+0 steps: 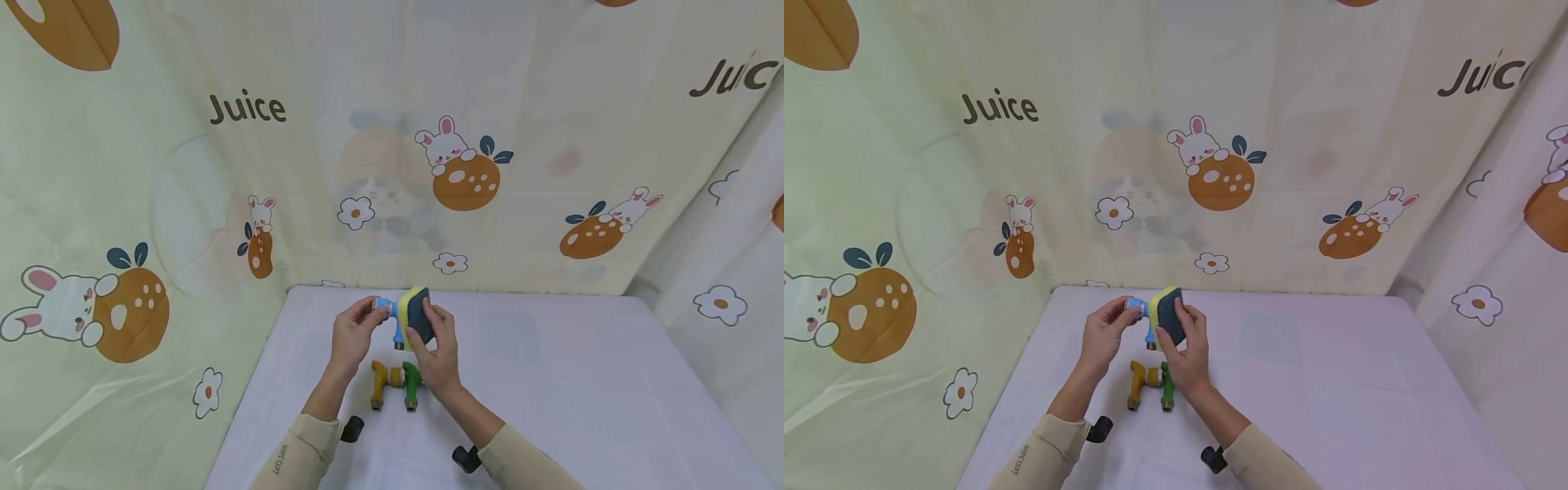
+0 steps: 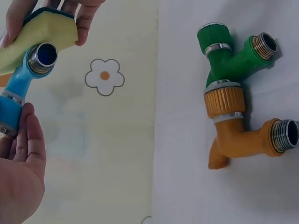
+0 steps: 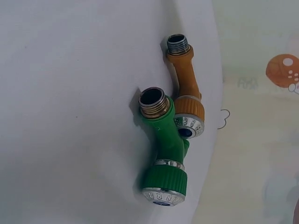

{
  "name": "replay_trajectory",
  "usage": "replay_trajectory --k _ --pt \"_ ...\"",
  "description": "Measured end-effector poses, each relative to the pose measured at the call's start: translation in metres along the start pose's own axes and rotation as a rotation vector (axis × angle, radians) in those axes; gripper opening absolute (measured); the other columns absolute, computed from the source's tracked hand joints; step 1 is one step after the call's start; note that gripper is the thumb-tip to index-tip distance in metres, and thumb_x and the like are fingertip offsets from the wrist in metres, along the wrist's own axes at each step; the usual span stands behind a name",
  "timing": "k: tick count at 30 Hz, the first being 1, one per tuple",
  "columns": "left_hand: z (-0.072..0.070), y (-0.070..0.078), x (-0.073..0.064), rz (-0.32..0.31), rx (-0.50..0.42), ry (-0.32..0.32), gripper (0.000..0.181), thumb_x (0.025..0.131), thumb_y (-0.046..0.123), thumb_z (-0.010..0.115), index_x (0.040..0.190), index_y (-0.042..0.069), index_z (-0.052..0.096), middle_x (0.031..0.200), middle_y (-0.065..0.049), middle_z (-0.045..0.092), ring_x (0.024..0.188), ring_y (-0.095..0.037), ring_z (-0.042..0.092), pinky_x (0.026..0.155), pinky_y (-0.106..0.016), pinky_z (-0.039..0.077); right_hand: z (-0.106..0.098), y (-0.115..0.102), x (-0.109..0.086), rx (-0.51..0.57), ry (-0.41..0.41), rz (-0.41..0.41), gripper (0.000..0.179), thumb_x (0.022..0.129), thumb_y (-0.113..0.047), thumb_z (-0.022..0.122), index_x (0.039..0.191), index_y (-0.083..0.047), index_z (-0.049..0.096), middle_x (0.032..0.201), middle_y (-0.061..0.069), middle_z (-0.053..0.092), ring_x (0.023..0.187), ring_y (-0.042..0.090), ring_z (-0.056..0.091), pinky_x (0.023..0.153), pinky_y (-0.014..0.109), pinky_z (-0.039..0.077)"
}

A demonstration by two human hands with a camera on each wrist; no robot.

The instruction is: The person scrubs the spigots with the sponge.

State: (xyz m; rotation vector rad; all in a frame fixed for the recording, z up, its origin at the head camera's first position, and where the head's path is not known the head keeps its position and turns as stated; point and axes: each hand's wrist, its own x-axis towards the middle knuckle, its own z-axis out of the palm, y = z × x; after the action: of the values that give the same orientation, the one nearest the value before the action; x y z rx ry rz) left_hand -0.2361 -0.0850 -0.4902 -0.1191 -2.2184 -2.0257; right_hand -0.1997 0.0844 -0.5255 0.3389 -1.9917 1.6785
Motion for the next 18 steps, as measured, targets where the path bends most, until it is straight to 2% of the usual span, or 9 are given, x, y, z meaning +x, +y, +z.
replay_trajectory --k 3,6,9,14,18 --pt "-0.001 -0.001 0.001 0.01 0.011 0.007 0.035 0.094 0.041 0.077 0.12 0.018 0.076 0.106 -0.002 0.078 0.097 -0.019 0.074 0.1 -0.044 0.058 0.0 0.02 0.0 -0.053 0.001 -0.033 0.065 0.095 -0.009 0.075 0.155 -0.013 0.05 0.15 0.016 0.045 0.132 0.025 0.047 0.103 0.008 0.04" --pt "-0.001 -0.002 0.001 0.011 0.024 0.019 0.034 0.093 0.041 0.078 0.118 0.017 0.076 0.103 -0.001 0.078 0.094 -0.018 0.074 0.097 -0.044 0.059 -0.003 0.024 0.0 -0.101 -0.007 -0.084 0.066 0.093 -0.013 0.079 0.153 -0.016 0.052 0.149 0.011 0.047 0.127 0.02 0.046 0.098 0.011 0.044" --pt "-0.001 -0.002 0.001 0.009 0.041 0.034 0.033 0.094 0.041 0.077 0.117 0.017 0.076 0.102 -0.001 0.078 0.093 -0.017 0.073 0.095 -0.043 0.058 -0.004 0.028 -0.002 -0.148 -0.011 -0.134 0.065 0.091 -0.015 0.081 0.151 -0.015 0.055 0.148 0.01 0.048 0.124 0.017 0.045 0.093 0.015 0.048" --pt "-0.002 -0.004 0.001 -0.005 0.036 0.066 0.033 0.095 0.039 0.077 0.119 0.016 0.076 0.102 -0.002 0.077 0.093 -0.017 0.073 0.095 -0.043 0.058 -0.005 0.028 -0.004 -0.204 -0.031 -0.227 0.061 0.089 -0.015 0.08 0.147 -0.014 0.06 0.144 0.013 0.051 0.116 0.02 0.047 0.087 0.025 0.052" --pt "-0.002 -0.004 0.002 -0.017 0.016 0.092 0.035 0.095 0.04 0.077 0.12 0.014 0.075 0.102 -0.004 0.076 0.093 -0.018 0.073 0.098 -0.045 0.057 -0.006 0.028 -0.007 -0.215 -0.082 -0.27 0.059 0.088 -0.017 0.079 0.145 -0.014 0.062 0.14 0.014 0.053 0.115 0.022 0.048 0.088 0.029 0.053"
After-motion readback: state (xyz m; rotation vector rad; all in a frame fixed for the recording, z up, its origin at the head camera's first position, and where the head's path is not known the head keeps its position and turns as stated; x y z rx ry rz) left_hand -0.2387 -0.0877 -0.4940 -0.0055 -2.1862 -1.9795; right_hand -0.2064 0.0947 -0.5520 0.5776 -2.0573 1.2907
